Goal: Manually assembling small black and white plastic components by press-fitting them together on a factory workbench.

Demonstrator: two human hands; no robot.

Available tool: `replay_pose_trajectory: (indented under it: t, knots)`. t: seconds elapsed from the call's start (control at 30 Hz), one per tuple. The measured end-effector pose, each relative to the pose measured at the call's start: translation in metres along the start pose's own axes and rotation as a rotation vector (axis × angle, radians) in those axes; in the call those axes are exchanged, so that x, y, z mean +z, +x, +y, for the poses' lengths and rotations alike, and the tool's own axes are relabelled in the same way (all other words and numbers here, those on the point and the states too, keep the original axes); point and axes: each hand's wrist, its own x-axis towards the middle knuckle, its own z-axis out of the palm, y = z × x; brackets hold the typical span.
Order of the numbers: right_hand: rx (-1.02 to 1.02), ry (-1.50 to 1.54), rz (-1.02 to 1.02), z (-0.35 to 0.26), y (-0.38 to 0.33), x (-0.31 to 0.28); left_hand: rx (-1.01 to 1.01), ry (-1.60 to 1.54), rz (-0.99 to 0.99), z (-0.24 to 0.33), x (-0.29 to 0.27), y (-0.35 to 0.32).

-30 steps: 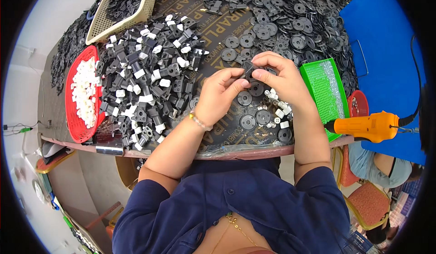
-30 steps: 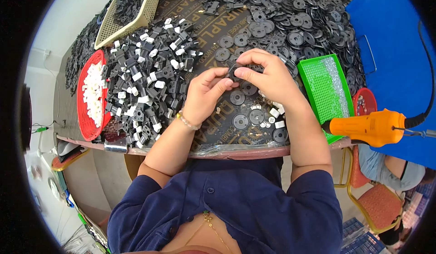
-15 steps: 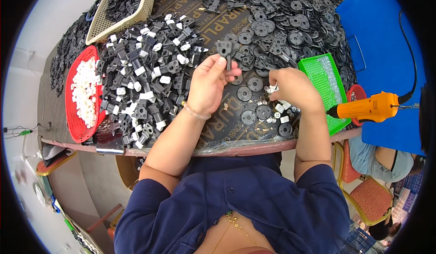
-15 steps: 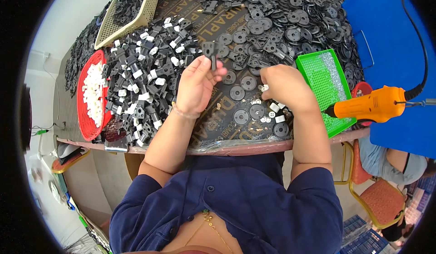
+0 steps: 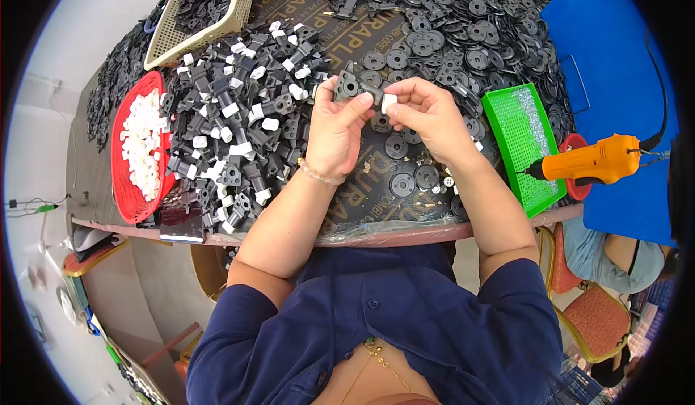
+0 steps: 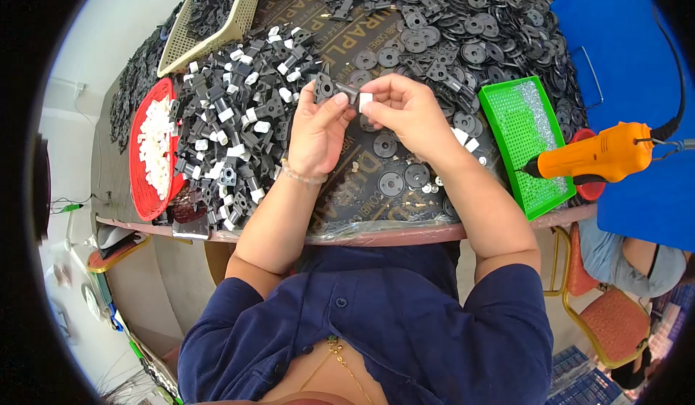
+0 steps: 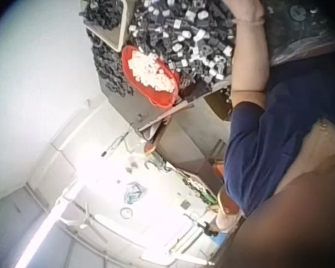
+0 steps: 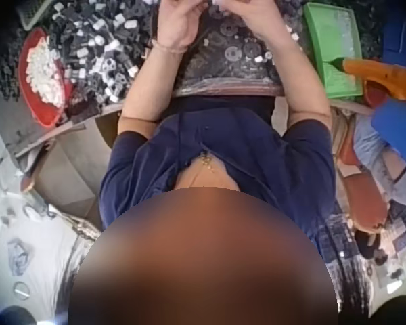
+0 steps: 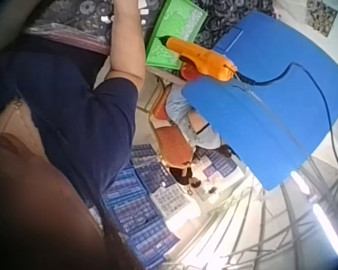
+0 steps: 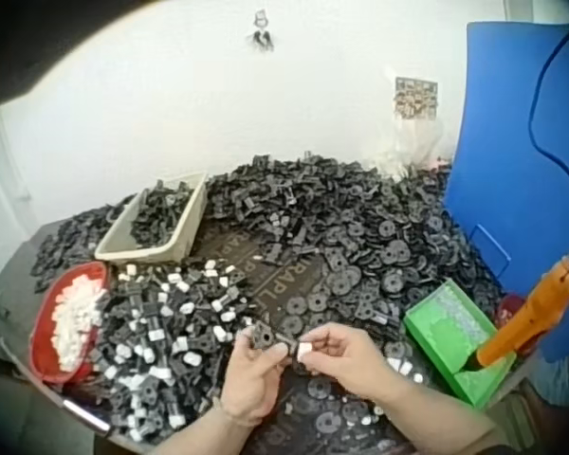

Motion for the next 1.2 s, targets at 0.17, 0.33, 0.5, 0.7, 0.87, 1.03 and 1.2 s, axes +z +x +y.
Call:
replay_pose_trajectory:
  t: [0.17,0.33,0.5,0.7,0.87,1.03,1.2]
  knots:
    - [0.026,0.118,0.035,0.01,0.002,0.001,0.078,0.105,-0.029,-0.003,0.001,0.0]
    - [0.011,0.028,0.043,0.01,0.001,0.0,0.195,0.235,-0.041,-0.003,0.005,-0.004]
    - [-0.326,-0.127,-0.033,0.012,0.005,-0.003,-0.102,0.098,-0.196,0.01,0.002,-0.003]
    - [-0.203,-0.198,-0.218,-0.027,0.012,0.02,-0.284,-0.319,-0.23,0.004,0.015,-0.012]
    - [-0.45,-0.617,-0.171,-0.033,0.054,0.081,-0.26,-0.396,-0.131,-0.007,0.006,-0.008]
    - [-0.575,-0.992,-0.357,-0.02,0.14,0.155,-0.325,-0.339,-0.011,-0.016,-0.012,0.0]
    - [-0.557,-1.06,-0.474,0.001,0.162,0.161,-0.356,-0.327,0.085,-0.012,-0.005,0.002]
